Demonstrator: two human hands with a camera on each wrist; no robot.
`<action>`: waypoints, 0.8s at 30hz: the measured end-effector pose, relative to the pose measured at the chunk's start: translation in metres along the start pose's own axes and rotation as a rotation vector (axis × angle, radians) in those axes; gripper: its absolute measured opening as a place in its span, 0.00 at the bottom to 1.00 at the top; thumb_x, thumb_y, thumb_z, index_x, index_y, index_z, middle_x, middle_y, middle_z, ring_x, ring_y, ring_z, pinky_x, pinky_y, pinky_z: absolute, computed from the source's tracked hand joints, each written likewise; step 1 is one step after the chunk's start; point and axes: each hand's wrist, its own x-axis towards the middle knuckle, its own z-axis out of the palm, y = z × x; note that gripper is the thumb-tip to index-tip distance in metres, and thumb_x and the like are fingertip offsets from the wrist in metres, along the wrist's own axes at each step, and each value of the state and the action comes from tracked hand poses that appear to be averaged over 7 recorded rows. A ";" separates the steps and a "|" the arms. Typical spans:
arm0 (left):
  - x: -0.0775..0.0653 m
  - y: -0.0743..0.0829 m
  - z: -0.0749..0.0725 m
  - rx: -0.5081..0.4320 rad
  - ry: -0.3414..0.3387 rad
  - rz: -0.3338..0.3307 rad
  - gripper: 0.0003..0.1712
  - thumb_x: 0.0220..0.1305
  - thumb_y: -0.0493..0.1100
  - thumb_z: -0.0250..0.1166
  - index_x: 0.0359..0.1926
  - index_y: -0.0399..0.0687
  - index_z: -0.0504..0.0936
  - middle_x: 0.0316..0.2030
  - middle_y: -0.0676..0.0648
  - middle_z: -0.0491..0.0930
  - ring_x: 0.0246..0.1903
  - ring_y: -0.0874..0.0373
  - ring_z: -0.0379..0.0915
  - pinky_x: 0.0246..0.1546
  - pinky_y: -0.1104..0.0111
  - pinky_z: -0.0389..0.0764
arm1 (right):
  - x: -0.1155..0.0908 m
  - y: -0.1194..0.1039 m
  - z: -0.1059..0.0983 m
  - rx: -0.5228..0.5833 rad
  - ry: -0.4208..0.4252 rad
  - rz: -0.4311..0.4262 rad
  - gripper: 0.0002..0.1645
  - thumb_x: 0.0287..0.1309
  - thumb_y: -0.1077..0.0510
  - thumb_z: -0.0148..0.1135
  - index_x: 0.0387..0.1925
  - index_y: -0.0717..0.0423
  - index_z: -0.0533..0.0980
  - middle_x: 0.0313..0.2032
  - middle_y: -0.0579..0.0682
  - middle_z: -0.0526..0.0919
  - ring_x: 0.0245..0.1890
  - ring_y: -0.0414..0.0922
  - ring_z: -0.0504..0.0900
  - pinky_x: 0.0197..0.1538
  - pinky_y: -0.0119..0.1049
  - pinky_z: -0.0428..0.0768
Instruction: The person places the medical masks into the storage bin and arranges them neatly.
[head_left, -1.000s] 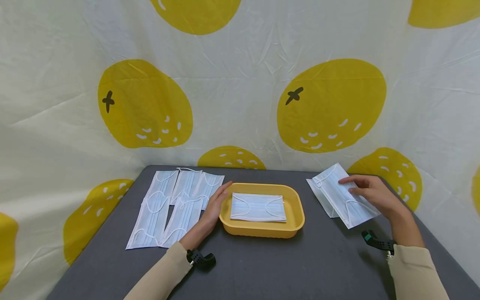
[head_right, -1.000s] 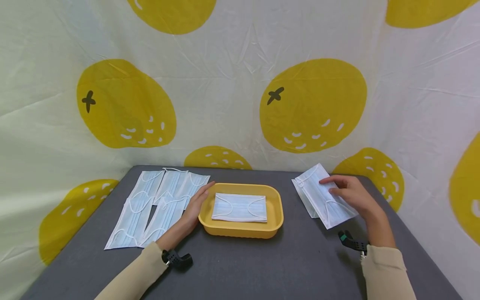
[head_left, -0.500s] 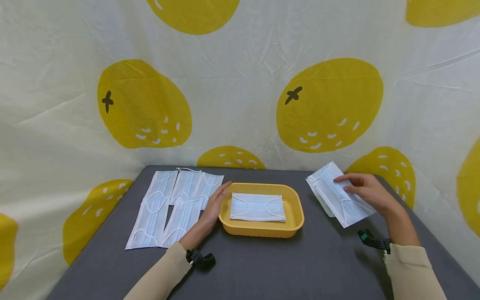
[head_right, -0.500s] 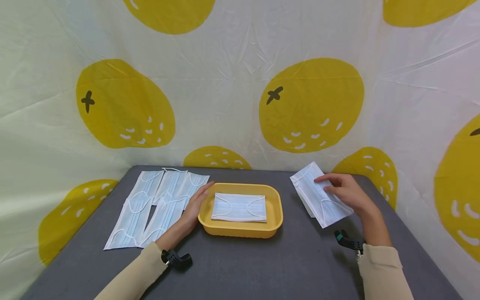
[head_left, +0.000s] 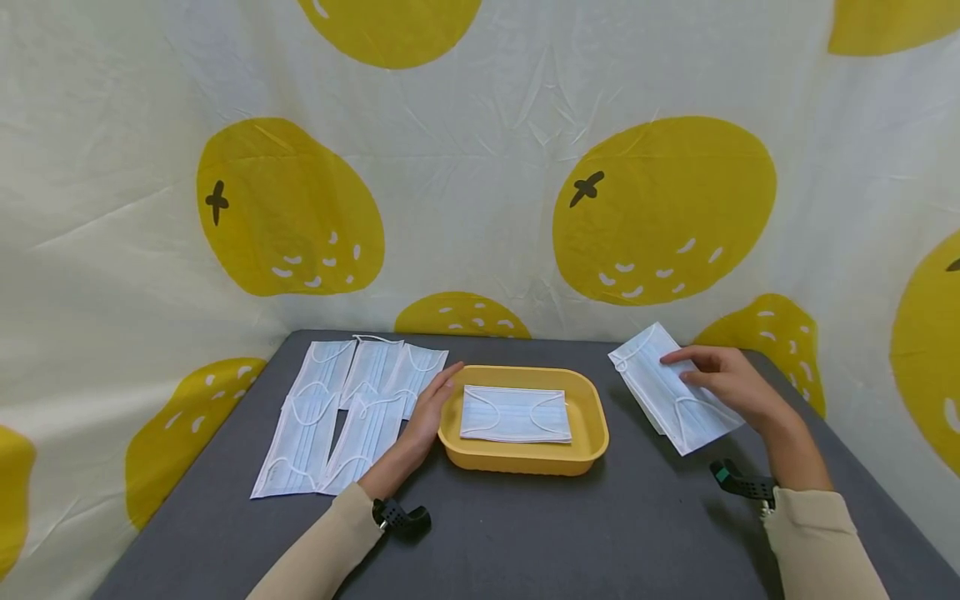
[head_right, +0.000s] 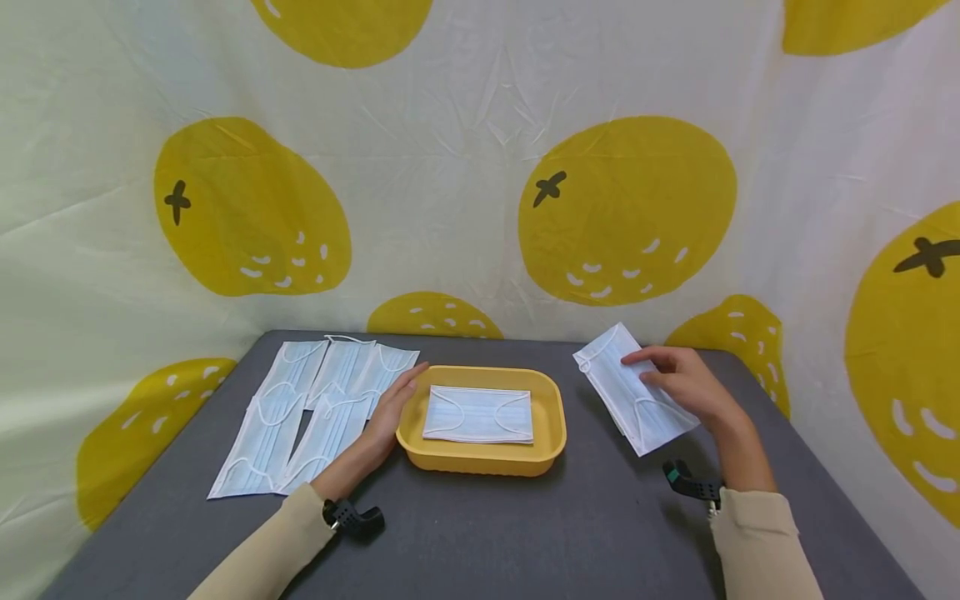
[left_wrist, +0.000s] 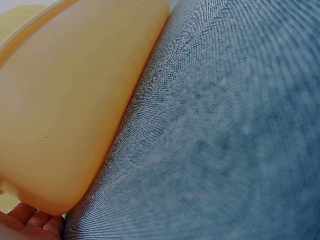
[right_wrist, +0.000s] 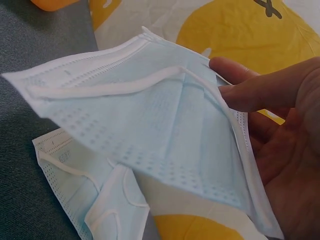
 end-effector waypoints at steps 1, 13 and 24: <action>0.000 0.000 0.000 -0.001 0.000 0.001 0.27 0.84 0.48 0.42 0.78 0.52 0.66 0.78 0.46 0.63 0.79 0.47 0.54 0.81 0.48 0.52 | 0.000 -0.001 0.000 0.000 0.002 0.004 0.19 0.72 0.60 0.60 0.59 0.62 0.81 0.52 0.43 0.84 0.45 0.33 0.77 0.47 0.23 0.78; 0.002 0.002 0.000 0.001 0.005 0.003 0.27 0.84 0.48 0.42 0.77 0.53 0.66 0.78 0.45 0.63 0.79 0.46 0.54 0.80 0.47 0.52 | 0.001 -0.013 0.002 -0.053 0.022 -0.009 0.18 0.73 0.59 0.59 0.60 0.60 0.81 0.56 0.56 0.83 0.46 0.30 0.76 0.47 0.21 0.77; 0.002 -0.001 0.000 -0.012 0.007 0.013 0.27 0.84 0.48 0.42 0.77 0.52 0.67 0.78 0.44 0.63 0.79 0.46 0.54 0.81 0.48 0.51 | 0.006 -0.024 0.008 -0.023 0.043 -0.102 0.16 0.70 0.64 0.61 0.56 0.63 0.83 0.49 0.36 0.84 0.42 0.35 0.75 0.42 0.24 0.77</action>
